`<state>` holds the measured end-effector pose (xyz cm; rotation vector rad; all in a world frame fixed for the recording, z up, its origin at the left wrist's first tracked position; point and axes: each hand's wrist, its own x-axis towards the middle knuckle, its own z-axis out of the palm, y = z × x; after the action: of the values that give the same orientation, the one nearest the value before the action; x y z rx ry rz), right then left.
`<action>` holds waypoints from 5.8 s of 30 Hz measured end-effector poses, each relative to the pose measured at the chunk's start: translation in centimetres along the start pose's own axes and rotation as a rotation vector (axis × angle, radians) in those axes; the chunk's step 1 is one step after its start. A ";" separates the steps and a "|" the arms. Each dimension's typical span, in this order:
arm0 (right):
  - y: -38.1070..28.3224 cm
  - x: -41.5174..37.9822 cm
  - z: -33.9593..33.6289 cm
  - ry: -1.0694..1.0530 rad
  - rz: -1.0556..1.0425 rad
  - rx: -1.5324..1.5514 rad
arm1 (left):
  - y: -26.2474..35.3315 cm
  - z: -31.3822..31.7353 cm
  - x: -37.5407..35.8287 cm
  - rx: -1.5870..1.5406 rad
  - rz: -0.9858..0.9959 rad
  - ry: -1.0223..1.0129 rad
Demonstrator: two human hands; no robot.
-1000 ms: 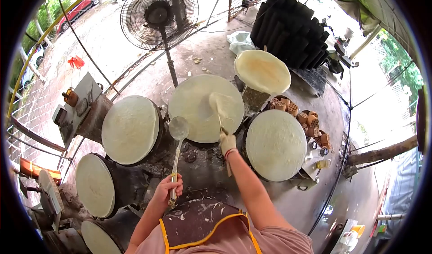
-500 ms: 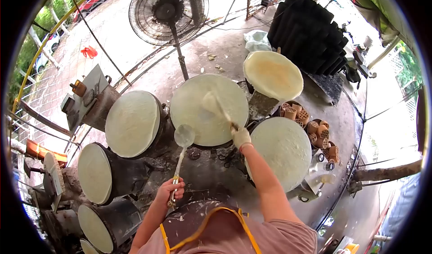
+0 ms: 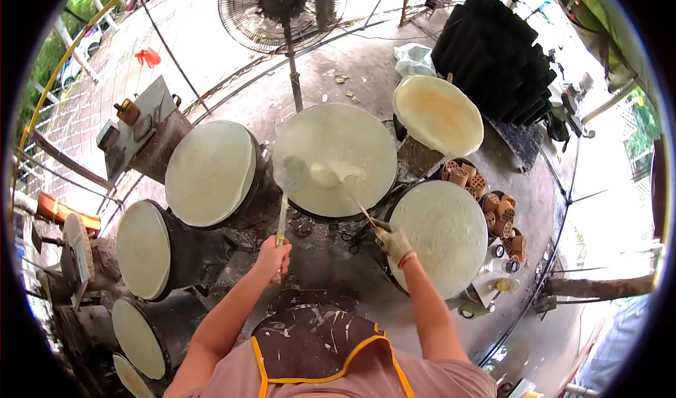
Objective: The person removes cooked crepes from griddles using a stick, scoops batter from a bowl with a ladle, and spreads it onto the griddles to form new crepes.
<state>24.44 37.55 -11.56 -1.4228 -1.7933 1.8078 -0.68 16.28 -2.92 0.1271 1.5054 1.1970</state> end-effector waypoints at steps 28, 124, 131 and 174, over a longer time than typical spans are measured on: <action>-5.4 -1.9 31.2 -0.328 0.229 0.142 | -1.1 -18.6 -17.4 -0.934 0.183 0.112; -16.0 20.3 -0.4 0.097 -0.535 -0.485 | 0.0 -7.0 -13.6 -0.957 0.338 0.418; -9.3 4.4 29.7 -1.066 -0.601 -0.421 | -14.1 -6.9 -27.6 -1.305 0.701 0.673; 30.0 -77.8 58.0 -2.165 -0.285 -1.927 | -82.3 5.6 -53.2 -1.653 -0.069 1.803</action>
<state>34.75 -63.43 -14.16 -0.8587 1.3481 -0.0351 64.21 -54.06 -24.91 -2.5880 1.0551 2.1875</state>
